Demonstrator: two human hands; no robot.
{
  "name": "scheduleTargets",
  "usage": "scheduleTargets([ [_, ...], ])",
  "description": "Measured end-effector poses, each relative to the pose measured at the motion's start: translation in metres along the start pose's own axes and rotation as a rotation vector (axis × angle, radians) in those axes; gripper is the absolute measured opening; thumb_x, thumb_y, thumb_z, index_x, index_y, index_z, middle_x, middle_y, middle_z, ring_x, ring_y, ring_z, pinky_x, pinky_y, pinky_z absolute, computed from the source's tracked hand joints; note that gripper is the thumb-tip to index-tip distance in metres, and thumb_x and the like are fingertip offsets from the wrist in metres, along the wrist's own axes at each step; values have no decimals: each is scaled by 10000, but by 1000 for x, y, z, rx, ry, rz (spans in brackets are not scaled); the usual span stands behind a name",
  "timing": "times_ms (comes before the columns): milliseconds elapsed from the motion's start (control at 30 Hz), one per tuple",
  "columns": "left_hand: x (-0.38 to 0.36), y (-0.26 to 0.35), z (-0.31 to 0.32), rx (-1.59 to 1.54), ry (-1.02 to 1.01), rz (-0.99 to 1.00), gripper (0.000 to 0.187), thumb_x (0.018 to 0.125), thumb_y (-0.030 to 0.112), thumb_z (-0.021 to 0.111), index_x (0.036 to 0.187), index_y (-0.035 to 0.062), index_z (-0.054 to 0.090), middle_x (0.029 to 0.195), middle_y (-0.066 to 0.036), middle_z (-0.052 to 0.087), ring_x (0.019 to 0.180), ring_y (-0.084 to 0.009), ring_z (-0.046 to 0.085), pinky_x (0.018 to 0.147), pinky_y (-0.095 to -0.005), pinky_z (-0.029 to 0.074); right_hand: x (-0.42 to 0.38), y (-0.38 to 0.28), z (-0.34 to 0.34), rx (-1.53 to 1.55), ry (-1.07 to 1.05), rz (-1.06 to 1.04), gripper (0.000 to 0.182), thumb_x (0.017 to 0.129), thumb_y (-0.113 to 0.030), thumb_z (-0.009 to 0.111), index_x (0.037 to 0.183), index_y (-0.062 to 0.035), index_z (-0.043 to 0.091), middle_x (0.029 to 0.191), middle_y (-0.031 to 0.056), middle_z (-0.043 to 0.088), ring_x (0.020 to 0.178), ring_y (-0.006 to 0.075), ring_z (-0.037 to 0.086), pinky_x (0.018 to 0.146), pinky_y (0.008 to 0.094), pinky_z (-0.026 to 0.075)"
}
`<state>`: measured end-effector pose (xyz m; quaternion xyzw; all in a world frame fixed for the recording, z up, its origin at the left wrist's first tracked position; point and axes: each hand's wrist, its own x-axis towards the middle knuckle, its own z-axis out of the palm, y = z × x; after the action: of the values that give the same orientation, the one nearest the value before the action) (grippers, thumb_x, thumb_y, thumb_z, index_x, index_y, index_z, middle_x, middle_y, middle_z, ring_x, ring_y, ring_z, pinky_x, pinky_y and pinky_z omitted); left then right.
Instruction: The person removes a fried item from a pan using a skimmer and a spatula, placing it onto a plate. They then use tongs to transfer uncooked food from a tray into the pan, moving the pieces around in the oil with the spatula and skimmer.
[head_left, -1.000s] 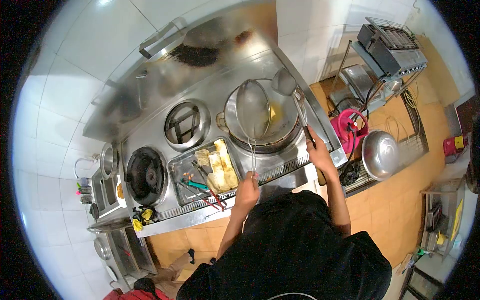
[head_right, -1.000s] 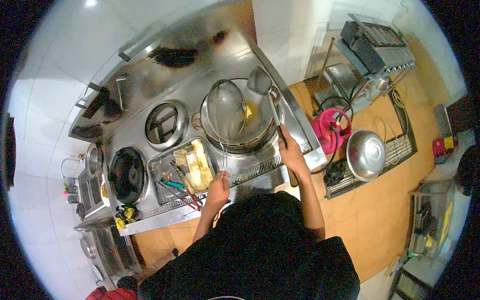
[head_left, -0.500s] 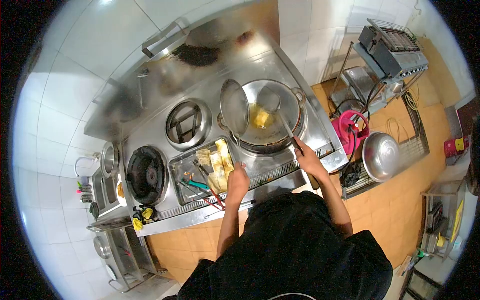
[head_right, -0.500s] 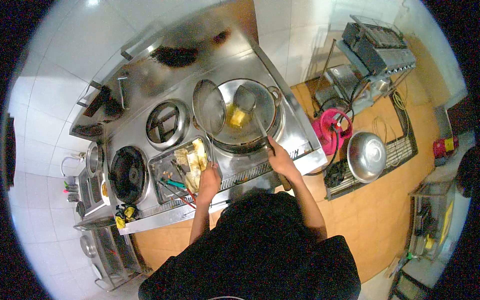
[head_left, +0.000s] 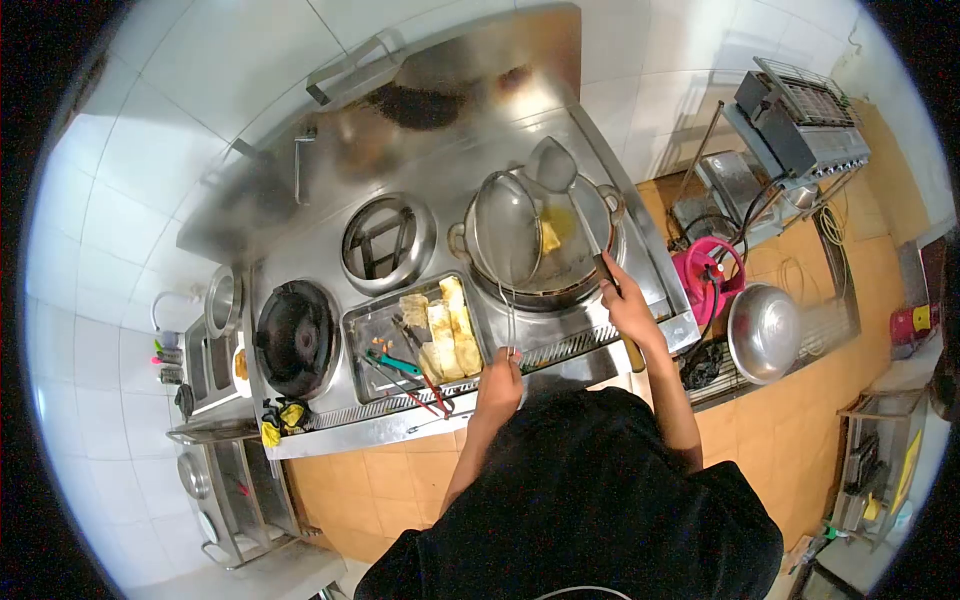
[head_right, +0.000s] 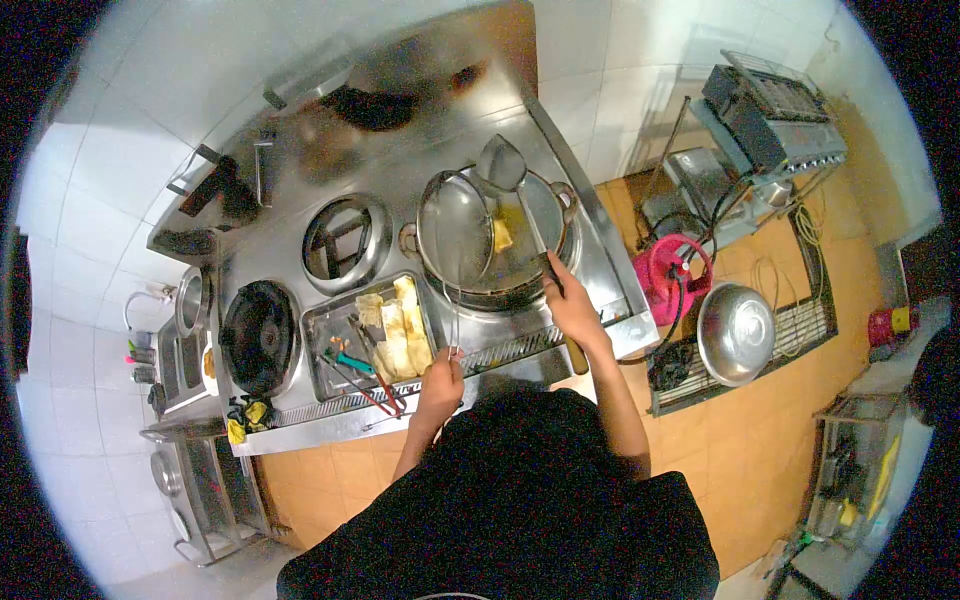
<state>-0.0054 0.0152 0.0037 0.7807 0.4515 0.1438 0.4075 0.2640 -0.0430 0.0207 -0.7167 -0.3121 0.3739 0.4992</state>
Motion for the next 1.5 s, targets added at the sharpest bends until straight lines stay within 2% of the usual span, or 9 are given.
scheduleTargets([
  [233, 11, 10, -19, 33, -35, -125, 215, 966, 91, 441, 1073, -49, 564, 865, -334, 642, 850, -521, 612, 736, -560, 462, -14, 16, -14, -362, 150, -159, 553, 944, -100, 477, 1490, -95, 389, 1163, 357, 598, 1092, 484, 589, 947, 485, 465],
  [433, 18, -11, -16, 82, 53, -65, 228, 961, 89, 428, 1094, -33, 567, 864, -338, 643, 863, -509, 624, 746, -546, 484, -26, 29, 2, -464, 101, -35, 569, 936, -100, 465, 1497, -132, 383, 950, 327, 650, 895, 512, 623, 822, 546, 482],
  [633, 23, -20, 7, 122, 27, -53, 254, 938, 78, 429, 1140, -43, 526, 1018, -306, 666, 891, -501, 629, 783, -550, 499, -20, 30, 12, -120, -52, -1, 536, 980, -128, 459, 1503, -61, 368, 1433, 269, 484, 1359, 379, 446, 1132, 360, 324],
  [733, 24, -5, 5, 114, 21, -34, 201, 974, 84, 434, 1095, -14, 562, 927, -296, 664, 887, -495, 628, 769, -553, 482, -15, 35, 12, -152, 28, -44, 518, 985, -86, 460, 1499, -68, 397, 1223, 190, 650, 933, 213, 602, 897, 310, 461],
  [967, 27, 7, -17, 91, 26, -18, 222, 954, 81, 446, 1112, -46, 537, 840, -349, 624, 843, -523, 612, 731, -577, 460, -24, 11, 5, -328, 19, 72, 550, 960, -125, 459, 1504, -134, 380, 1243, 343, 573, 1165, 450, 572, 1017, 443, 439],
  [1100, 27, 17, -26, 73, 16, -94, 234, 972, 113, 436, 1116, -42, 536, 848, -361, 617, 863, -527, 605, 739, -579, 454, -19, 36, 8, -284, 19, -10, 538, 967, -130, 464, 1499, -113, 385, 1261, 334, 574, 1177, 437, 576, 1026, 425, 433],
  [1167, 28, 16, -26, 113, -10, -143, 241, 975, 115, 434, 1123, -50, 529, 866, -369, 617, 883, -527, 604, 750, -581, 450, -13, 36, 9, -204, 9, -1, 512, 997, -101, 475, 1501, -69, 389, 1180, 215, 663, 902, 240, 617, 874, 329, 482],
  [1267, 30, -8, -13, 115, 28, -82, 245, 975, 107, 421, 1134, -50, 522, 873, -371, 619, 893, -530, 603, 754, -586, 447, -13, 22, 6, -97, 35, -52, 523, 979, -147, 472, 1492, -73, 394, 1295, 313, 572, 1217, 413, 569, 1038, 386, 421],
  [1500, 25, 4, -18, 42, 6, -64, 240, 976, 95, 410, 1127, -41, 537, 857, -355, 627, 875, -526, 609, 740, -577, 451, -16, 12, 0, -299, 48, 56, 525, 978, -134, 458, 1493, -66, 389, 1331, 311, 546, 1266, 410, 531, 1074, 372, 391],
])
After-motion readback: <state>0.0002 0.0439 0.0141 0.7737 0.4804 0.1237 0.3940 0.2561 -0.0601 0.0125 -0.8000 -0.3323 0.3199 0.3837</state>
